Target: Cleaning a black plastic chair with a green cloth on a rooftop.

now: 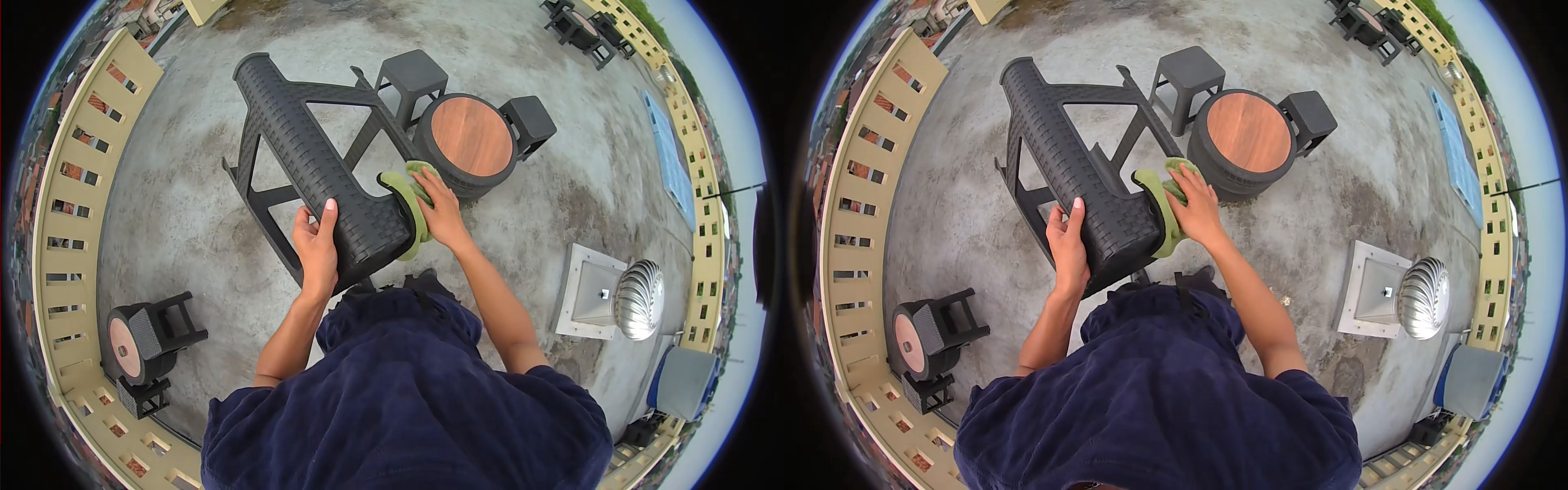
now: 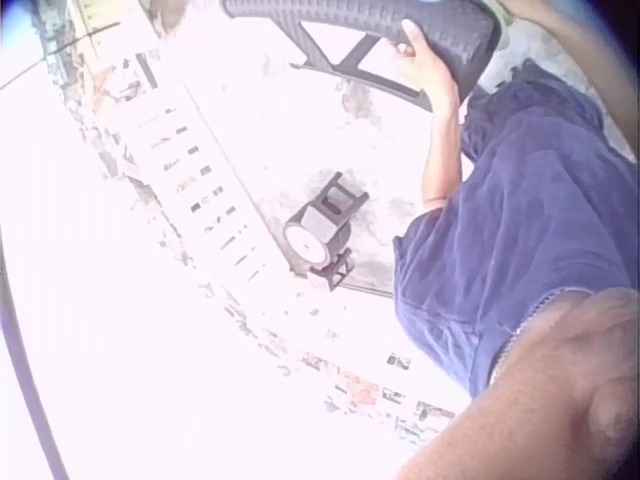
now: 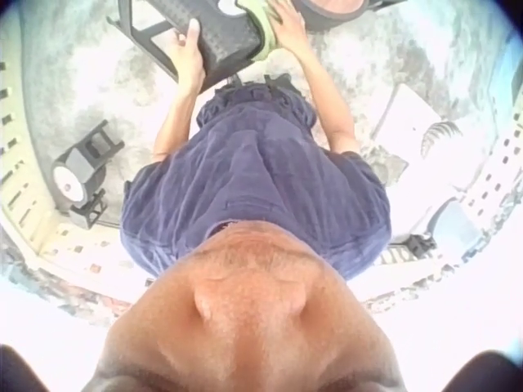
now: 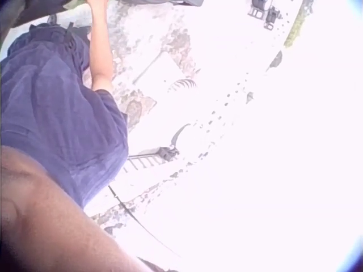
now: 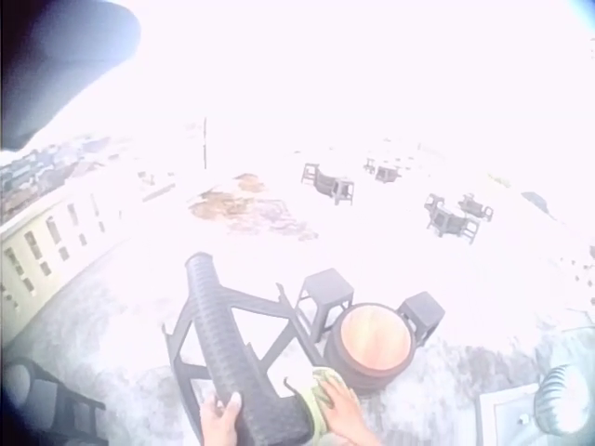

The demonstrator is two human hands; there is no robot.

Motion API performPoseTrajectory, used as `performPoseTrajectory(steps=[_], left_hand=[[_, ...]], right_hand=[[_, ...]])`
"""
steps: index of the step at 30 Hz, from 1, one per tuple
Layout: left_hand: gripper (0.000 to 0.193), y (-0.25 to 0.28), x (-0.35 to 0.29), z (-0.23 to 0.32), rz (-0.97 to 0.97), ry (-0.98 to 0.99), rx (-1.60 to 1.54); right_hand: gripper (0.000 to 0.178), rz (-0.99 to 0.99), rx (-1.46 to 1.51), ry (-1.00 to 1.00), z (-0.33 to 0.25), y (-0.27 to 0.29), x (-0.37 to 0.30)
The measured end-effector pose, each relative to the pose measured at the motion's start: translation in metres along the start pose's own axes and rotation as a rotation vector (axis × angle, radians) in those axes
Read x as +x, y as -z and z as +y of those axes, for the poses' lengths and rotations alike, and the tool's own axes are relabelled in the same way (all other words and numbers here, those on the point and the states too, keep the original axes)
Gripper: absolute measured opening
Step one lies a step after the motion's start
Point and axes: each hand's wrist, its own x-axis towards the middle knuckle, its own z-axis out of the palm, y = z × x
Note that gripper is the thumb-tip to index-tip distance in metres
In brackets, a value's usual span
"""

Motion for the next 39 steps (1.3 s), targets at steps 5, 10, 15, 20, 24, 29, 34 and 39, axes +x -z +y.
performPoseTrajectory(steps=[5,10,15,20,24,29,34,39], left_hand=[[0.028,0.005,0.012,0.007,-0.045,-0.024,0.053],[0.028,-0.002,0.022,0.016,-0.078,-0.031,0.063],[0.030,-0.021,0.034,0.012,-0.073,-0.026,0.056],[0.031,-0.044,0.038,-0.002,-0.003,-0.048,0.105],[0.031,-0.060,0.048,-0.011,0.053,-0.076,0.182],[0.033,-0.095,0.058,-0.018,0.107,-0.110,0.137],[0.033,-0.140,0.057,-0.025,0.174,-0.156,0.096],[0.028,-0.143,0.063,-0.036,0.240,-0.168,0.151]], right_hand=[[0.061,-0.003,0.097,0.220,-0.064,0.002,-0.015],[0.062,0.007,0.120,0.365,-0.088,0.017,-0.011],[0.059,0.063,0.079,0.145,0.005,0.015,0.021],[0.062,-0.036,0.094,0.222,0.002,0.018,0.031],[0.063,-0.014,0.210,0.426,-0.046,0.040,0.034],[0.054,-0.102,0.180,0.647,0.016,0.072,0.083],[0.056,-0.129,0.223,0.443,0.090,0.070,0.128],[0.057,-0.104,0.209,0.677,0.005,0.099,0.101]])
